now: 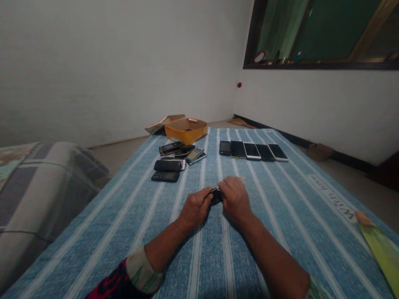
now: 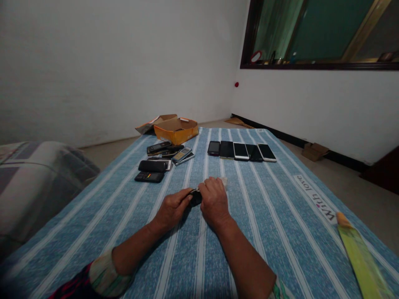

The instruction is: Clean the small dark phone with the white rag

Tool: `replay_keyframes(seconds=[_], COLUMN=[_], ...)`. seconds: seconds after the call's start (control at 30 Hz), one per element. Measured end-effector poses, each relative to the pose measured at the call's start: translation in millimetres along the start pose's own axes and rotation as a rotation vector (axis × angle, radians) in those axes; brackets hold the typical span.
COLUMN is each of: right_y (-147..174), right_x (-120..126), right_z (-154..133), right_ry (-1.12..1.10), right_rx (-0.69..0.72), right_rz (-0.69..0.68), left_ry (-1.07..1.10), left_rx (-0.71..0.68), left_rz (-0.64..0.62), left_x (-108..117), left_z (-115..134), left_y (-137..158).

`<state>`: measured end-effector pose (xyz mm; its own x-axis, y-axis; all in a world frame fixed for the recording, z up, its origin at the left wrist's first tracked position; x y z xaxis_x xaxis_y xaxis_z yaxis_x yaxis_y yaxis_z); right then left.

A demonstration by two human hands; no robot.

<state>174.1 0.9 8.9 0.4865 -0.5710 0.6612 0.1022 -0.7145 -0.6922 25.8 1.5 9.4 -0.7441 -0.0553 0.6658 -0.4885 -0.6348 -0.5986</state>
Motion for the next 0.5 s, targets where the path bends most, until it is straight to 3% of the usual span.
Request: replay_keyframes(seconds=[0.27,0.5], right_y=[-2,4], right_x=[0,-1], right_z=[21,-8], right_ry=[-0.030,-0.021], right_rx=[-0.203,-0.008], right_rz=[0.060,0.012], left_ry=[-0.036,0.020], left_rx=[0.011,0.009], left_rz=[-0.010,0.011], left_x=[1,0], left_z=[-1,0], left_y=[1,0])
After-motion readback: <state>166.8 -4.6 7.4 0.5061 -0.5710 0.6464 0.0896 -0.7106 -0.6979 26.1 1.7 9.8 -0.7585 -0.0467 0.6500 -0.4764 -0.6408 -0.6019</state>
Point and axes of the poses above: each hand's wrist, its own y-axis away from the middle knuckle, its own x-axis out of the back of the hand, z = x × y, the point moved 3 cm from there along -y, towards the middle knuckle, and after that the axes turned 12 degrees about -x, right-handed, at the moved point
